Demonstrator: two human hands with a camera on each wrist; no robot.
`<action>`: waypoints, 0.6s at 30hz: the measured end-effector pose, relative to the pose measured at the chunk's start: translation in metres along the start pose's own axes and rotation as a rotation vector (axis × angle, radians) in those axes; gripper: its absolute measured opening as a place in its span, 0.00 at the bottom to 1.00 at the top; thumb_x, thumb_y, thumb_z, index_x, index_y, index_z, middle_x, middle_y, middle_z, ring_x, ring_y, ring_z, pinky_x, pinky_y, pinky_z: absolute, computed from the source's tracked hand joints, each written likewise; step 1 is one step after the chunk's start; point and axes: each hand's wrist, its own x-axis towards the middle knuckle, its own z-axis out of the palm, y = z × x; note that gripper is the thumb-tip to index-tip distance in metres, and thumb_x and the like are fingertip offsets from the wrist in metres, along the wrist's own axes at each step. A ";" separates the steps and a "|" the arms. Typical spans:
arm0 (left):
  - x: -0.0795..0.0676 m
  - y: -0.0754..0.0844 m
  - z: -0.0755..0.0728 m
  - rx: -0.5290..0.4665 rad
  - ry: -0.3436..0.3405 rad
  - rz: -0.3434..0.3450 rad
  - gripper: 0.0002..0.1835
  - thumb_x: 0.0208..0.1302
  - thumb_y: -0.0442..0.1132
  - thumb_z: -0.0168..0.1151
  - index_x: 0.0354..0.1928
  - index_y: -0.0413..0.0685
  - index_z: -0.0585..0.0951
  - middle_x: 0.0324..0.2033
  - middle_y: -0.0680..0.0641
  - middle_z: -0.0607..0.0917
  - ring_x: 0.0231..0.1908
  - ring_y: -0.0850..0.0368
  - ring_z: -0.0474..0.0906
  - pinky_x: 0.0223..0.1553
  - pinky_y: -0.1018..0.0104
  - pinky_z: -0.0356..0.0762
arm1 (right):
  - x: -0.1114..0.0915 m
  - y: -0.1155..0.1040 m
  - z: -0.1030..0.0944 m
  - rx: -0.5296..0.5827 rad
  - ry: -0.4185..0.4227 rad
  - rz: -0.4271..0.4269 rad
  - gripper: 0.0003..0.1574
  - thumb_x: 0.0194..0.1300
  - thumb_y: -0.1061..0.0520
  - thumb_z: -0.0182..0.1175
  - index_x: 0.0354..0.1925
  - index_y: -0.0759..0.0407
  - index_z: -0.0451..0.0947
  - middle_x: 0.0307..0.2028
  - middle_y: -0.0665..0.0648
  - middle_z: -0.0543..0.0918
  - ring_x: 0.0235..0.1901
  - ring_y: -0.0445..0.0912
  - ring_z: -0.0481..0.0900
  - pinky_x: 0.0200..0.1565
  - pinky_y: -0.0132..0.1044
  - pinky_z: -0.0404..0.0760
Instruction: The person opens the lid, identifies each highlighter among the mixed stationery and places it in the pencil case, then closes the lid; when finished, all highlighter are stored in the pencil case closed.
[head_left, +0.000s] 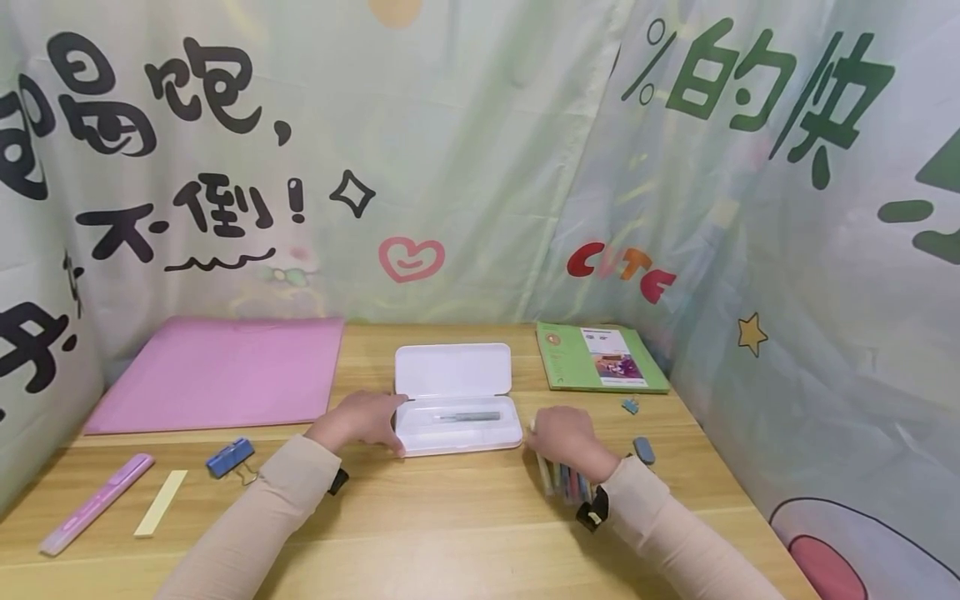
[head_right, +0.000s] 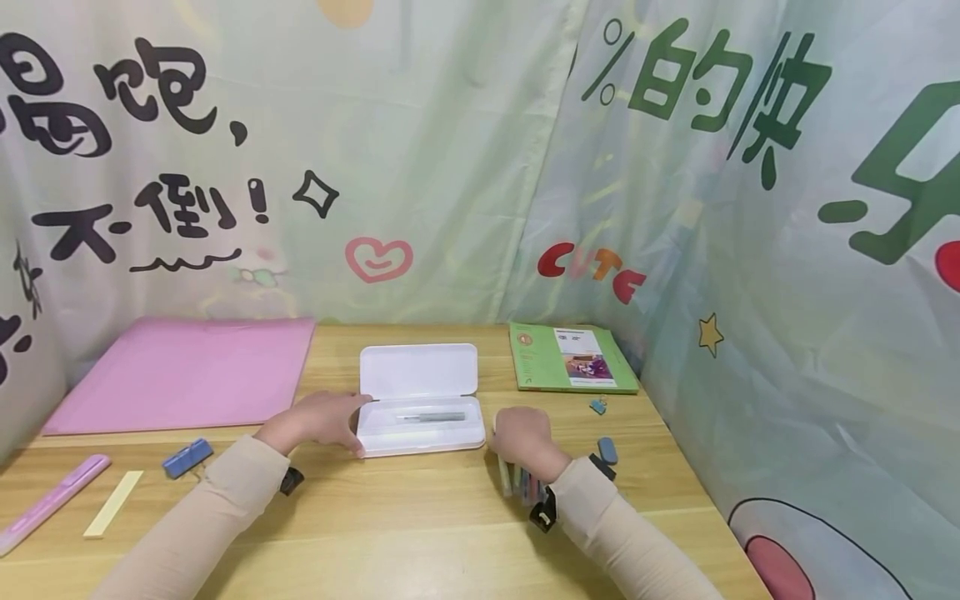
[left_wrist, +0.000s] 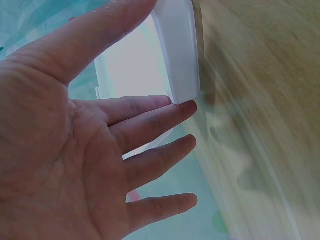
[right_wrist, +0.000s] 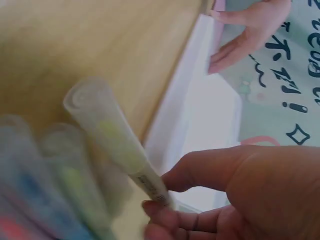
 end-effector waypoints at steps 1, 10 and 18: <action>0.000 0.000 0.000 -0.002 0.002 0.003 0.48 0.33 0.59 0.69 0.60 0.46 0.64 0.53 0.43 0.71 0.51 0.45 0.66 0.50 0.50 0.61 | 0.001 -0.001 -0.002 0.015 0.018 -0.002 0.22 0.53 0.44 0.52 0.10 0.52 0.65 0.10 0.50 0.67 0.13 0.44 0.65 0.14 0.39 0.64; -0.002 -0.001 -0.001 -0.009 -0.005 -0.005 0.48 0.35 0.58 0.68 0.61 0.46 0.63 0.54 0.43 0.70 0.53 0.45 0.65 0.51 0.49 0.60 | 0.022 -0.025 -0.023 0.085 0.237 -0.187 0.10 0.56 0.50 0.51 0.22 0.52 0.69 0.12 0.46 0.66 0.11 0.41 0.62 0.12 0.34 0.60; 0.000 -0.002 0.001 -0.009 -0.004 -0.008 0.49 0.34 0.59 0.68 0.61 0.48 0.63 0.54 0.45 0.70 0.53 0.47 0.65 0.52 0.50 0.60 | 0.045 -0.057 -0.008 -0.009 0.310 -0.452 0.11 0.55 0.55 0.53 0.39 0.51 0.75 0.25 0.48 0.73 0.14 0.39 0.65 0.11 0.30 0.62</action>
